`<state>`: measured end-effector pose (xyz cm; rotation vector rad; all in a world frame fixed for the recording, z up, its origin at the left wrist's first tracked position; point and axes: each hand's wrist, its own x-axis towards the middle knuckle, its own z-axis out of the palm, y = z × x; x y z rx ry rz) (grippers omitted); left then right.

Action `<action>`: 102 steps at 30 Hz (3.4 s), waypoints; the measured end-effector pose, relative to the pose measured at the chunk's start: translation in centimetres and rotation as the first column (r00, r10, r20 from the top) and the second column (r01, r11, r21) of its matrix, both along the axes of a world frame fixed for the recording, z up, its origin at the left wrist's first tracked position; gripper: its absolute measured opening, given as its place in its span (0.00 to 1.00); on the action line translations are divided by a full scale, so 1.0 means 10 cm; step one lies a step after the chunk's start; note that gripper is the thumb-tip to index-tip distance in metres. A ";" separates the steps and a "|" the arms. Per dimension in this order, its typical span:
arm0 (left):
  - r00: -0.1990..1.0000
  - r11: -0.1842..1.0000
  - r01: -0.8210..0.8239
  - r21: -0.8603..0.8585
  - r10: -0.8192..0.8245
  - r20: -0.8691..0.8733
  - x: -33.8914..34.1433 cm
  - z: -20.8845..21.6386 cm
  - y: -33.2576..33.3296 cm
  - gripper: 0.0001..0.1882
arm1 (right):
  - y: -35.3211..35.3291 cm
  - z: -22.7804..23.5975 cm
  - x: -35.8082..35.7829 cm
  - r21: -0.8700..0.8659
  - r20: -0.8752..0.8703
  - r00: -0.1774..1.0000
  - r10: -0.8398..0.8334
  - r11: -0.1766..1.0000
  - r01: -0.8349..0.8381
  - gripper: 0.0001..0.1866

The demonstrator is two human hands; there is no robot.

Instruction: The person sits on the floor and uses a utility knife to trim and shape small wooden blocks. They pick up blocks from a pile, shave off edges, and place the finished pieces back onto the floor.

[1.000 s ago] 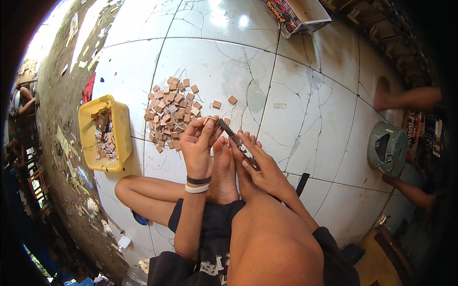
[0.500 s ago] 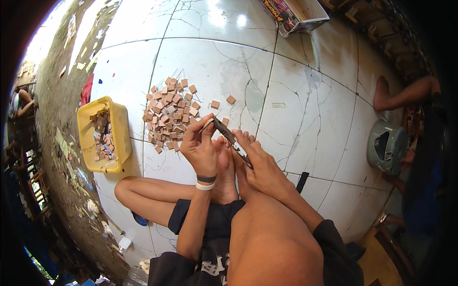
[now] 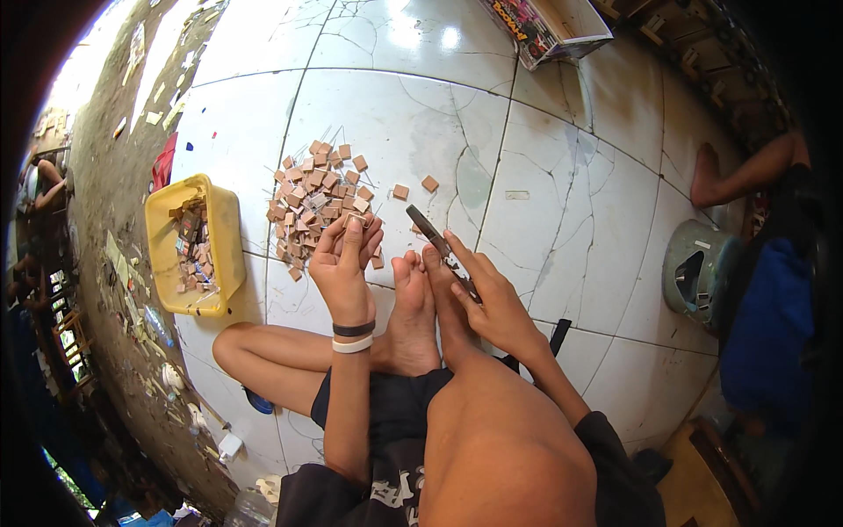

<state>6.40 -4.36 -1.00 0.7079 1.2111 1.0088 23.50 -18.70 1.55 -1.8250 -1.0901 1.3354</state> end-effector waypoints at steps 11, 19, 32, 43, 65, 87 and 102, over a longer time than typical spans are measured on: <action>0.985 0.982 0.171 -0.077 -0.169 0.032 -0.02 0.13 -0.07 0.12 | -0.04 -0.10 -0.03 0.129 -0.133 0.987 0.093 0.989 -0.076 0.39; 0.982 0.980 0.190 -0.067 -0.189 0.023 -0.04 0.10 -0.08 0.11 | -0.05 -0.09 -0.03 0.181 -0.025 0.997 0.073 0.981 -0.067 0.41; 0.983 0.979 0.184 -0.083 -0.181 0.038 -0.06 0.09 -0.09 0.12 | -0.07 -0.08 0.00 0.144 -0.093 0.990 0.101 0.986 -0.087 0.40; 0.973 0.968 0.231 -0.097 -0.229 0.032 -0.05 0.11 -0.07 0.15 | -0.07 -0.09 -0.03 0.198 -0.029 0.998 0.062 0.979 -0.055 0.40; 0.747 0.882 0.439 -0.173 -0.251 0.615 -0.01 -0.19 -0.02 0.23 | -0.12 -0.15 0.18 -0.018 -0.783 0.622 0.013 0.999 -0.044 0.24; 0.920 0.925 0.336 0.180 -0.363 0.149 0.08 -0.13 0.11 0.12 | -0.06 -0.33 0.04 -0.079 -0.514 0.857 -0.043 0.997 0.002 0.40; 0.941 0.934 0.298 0.197 -0.323 0.105 0.16 -0.14 0.04 0.11 | -0.06 -0.24 0.02 -0.072 -0.588 0.807 -0.049 0.997 0.009 0.36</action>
